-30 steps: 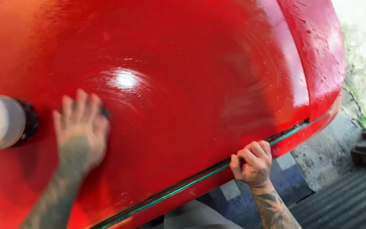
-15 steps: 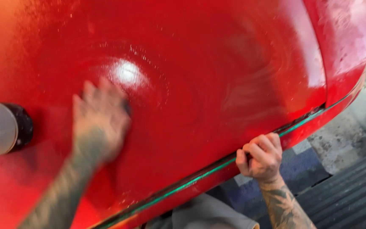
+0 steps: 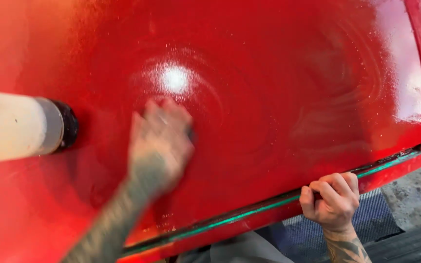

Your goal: Wet sanding the roof of a red car during a detailing process.

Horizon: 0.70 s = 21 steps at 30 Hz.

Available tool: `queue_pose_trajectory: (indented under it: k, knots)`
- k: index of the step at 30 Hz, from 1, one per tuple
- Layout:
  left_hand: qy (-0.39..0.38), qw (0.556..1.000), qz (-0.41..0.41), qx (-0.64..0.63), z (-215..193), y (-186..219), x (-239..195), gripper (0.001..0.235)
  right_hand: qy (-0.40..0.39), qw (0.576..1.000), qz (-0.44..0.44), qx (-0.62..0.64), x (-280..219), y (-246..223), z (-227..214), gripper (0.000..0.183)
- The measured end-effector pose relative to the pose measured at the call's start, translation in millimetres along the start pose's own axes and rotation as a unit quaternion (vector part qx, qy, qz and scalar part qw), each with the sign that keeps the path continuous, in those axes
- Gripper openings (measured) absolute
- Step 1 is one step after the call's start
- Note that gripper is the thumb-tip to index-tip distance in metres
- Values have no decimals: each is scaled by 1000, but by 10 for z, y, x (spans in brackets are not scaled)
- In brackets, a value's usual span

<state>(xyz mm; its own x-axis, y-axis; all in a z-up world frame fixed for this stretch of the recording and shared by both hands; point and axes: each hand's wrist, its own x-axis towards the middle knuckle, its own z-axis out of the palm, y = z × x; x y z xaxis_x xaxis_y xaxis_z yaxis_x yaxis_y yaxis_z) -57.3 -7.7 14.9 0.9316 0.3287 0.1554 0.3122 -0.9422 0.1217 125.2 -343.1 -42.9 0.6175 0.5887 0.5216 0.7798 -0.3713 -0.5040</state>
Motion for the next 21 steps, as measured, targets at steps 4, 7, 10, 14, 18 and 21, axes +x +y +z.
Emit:
queue_pose_trajectory:
  k: [4, 7, 10, 14, 18, 21]
  knots:
    - [46, 995, -83, -17, 221, -223, 910, 55, -12, 1000, -8, -14, 3, -14, -31, 10]
    - [82, 995, -26, 49, 346, 449, 1074, 56, -22, 1000, -10, -9, -54, -8, -54, 12]
    - [29, 994, 104, 15, 129, 1085, 510, 62, -31, 999, -6, -13, -47, 18, -25, 14]
    - [-10, 998, 62, 22, -104, 523, -188, 58, -5, 1000, -3, -9, -42, 73, 18, 11]
    - [50, 991, -102, 70, -41, -511, 140, 53, -14, 1000, 1, -13, -15, 11, -22, 11]
    - [123, 982, -105, 96, 143, -188, 776, 52, -19, 1000, -21, -12, -119, 116, -41, 9]
